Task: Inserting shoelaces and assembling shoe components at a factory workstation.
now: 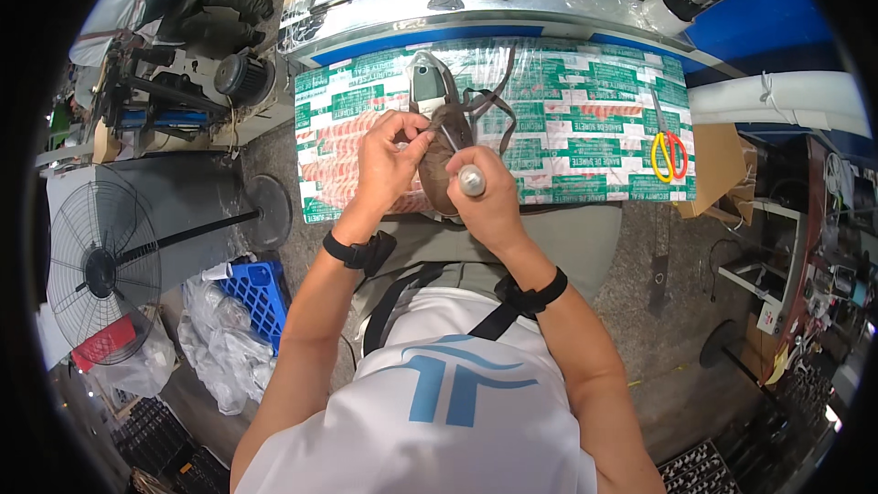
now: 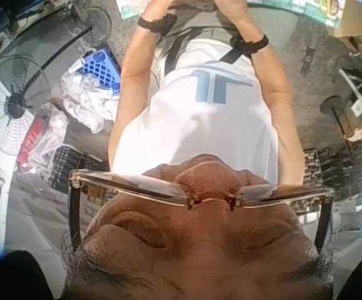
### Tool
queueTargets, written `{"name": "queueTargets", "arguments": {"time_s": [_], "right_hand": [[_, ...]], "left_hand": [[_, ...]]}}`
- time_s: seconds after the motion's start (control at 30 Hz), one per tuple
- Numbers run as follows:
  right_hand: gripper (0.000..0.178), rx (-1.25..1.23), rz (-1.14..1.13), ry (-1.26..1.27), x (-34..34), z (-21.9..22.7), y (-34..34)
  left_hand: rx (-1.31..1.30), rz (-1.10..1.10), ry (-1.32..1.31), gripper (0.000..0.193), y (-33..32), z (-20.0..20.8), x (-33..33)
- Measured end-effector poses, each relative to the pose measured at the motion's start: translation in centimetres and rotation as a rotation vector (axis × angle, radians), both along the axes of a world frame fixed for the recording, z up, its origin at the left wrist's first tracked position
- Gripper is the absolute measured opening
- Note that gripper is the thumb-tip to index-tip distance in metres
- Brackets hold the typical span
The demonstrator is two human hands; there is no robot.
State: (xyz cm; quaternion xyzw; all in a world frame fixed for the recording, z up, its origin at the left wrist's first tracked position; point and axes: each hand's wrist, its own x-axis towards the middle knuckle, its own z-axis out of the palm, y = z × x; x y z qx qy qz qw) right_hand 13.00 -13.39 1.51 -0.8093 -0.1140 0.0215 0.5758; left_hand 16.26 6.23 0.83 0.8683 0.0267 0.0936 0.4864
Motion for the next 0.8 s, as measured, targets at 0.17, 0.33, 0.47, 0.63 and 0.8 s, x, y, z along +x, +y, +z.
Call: {"name": "queueTargets", "arguments": {"time_s": [0.17, 0.33, 0.47, 0.63, 0.8], "right_hand": [[0.016, 0.529, -0.055, 0.282, -0.4, 1.6, 1.1], [0.018, 0.282, 0.110, -0.136, 0.1, 3.2, 0.4], [0.023, 0.367, -0.051, -0.258, 3.0, 4.7, -1.8], [0.022, 0.685, -0.624, -0.090, 9.1, 5.8, -11.0], [0.032, 0.797, -0.728, -0.048, 10.5, 4.4, -22.3]], "left_hand": [[-0.038, -0.056, -0.048, 0.015, 0.8, -0.2, 0.2], [0.089, -0.053, -0.091, 0.013, 0.0, 0.1, -0.2], [0.151, -0.008, -0.069, 0.017, -0.4, 0.8, 0.5], [-0.394, -0.137, 0.247, 0.009, 2.0, 0.4, 1.4], [-0.970, -0.155, 0.292, 0.018, 5.3, 3.6, 3.0]]}}
